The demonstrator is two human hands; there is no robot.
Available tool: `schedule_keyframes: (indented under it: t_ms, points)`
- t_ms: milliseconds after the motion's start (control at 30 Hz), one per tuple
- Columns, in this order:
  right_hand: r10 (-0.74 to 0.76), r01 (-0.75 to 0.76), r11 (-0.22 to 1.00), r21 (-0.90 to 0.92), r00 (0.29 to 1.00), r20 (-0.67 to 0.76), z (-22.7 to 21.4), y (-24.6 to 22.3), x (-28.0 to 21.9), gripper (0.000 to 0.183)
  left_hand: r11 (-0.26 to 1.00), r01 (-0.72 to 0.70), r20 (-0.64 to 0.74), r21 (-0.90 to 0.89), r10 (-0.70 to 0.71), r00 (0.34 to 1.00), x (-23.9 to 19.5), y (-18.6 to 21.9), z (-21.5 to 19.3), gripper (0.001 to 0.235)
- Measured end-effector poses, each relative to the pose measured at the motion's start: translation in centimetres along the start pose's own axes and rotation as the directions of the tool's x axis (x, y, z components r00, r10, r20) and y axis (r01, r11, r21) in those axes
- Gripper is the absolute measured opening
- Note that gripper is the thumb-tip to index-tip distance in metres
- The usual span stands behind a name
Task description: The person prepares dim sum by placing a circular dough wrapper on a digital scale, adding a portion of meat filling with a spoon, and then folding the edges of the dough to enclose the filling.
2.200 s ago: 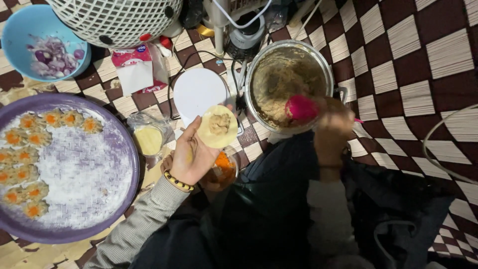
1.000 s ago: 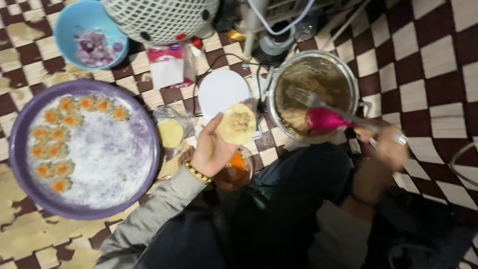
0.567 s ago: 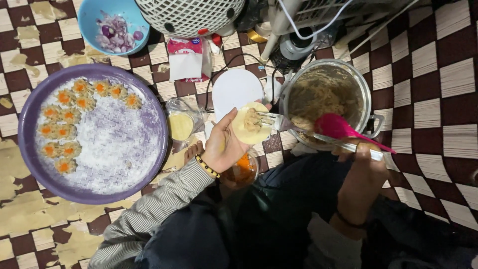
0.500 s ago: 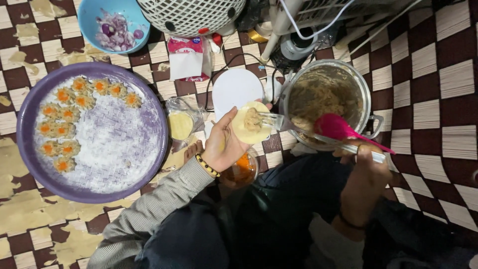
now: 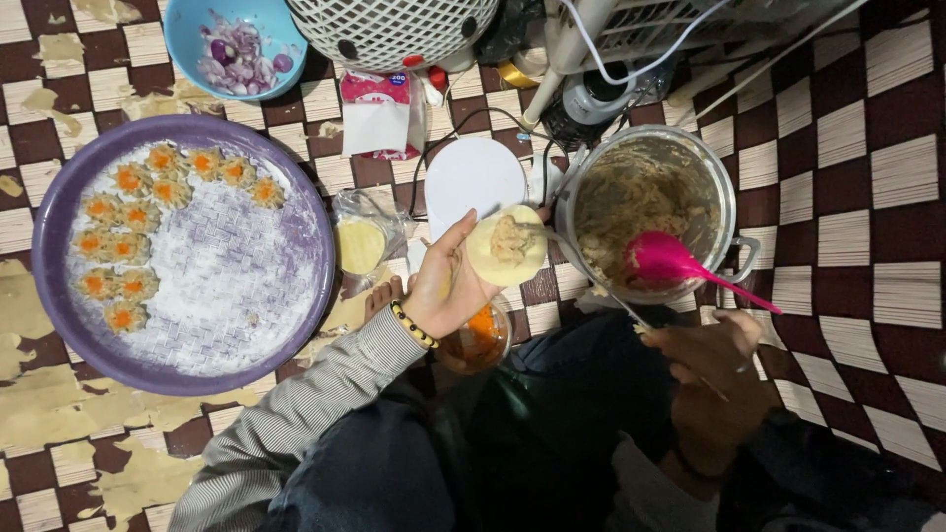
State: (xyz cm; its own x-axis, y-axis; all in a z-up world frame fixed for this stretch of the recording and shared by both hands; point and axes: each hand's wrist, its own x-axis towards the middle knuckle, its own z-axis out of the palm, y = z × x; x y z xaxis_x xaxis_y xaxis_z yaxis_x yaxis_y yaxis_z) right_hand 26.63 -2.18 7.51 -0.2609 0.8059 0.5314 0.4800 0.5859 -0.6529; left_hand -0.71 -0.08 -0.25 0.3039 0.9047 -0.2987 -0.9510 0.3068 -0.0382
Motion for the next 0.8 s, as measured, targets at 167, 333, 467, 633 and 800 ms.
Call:
schedule_keyframes:
  t_ms: [167, 333, 467, 633, 800]
  points:
    - [0.170, -0.188, 0.975, -0.119, 0.975, -0.145, -1.7, 12.4, -6.4, 0.050, 1.000, -0.012, -0.016, 0.007, 0.012, 1.000, 0.6, 0.2, -2.3, 0.057]
    - [0.101, -0.104, 0.994, -0.029, 0.991, -0.086, 0.9, 5.5, -2.7, 0.055, 1.000, -0.001, 0.107, -0.029, 0.004, 0.994, 1.1, 0.8, -2.6, 0.061]
    - [0.325, -0.395, 0.909, -0.135, 0.873, -0.364, 2.0, 5.6, -1.3, 0.093, 0.987, -0.100, 0.075, 0.125, 0.091, 0.993, 2.8, 3.4, -4.6, 0.062]
    - [0.447, -0.418, 0.894, 0.160, 0.809, -0.381, 1.3, 12.8, -6.7, 0.005, 0.985, -0.079, -0.405, 0.153, 0.135, 0.904, 5.0, 7.9, -6.4, 0.033]
    - [0.464, -0.338, 0.811, 0.477, 0.869, -0.172, 1.5, 14.7, -9.4, 0.040, 0.916, 0.111, -0.584, 0.385, 0.148, 0.798, 8.8, 9.1, -10.2, 0.026]
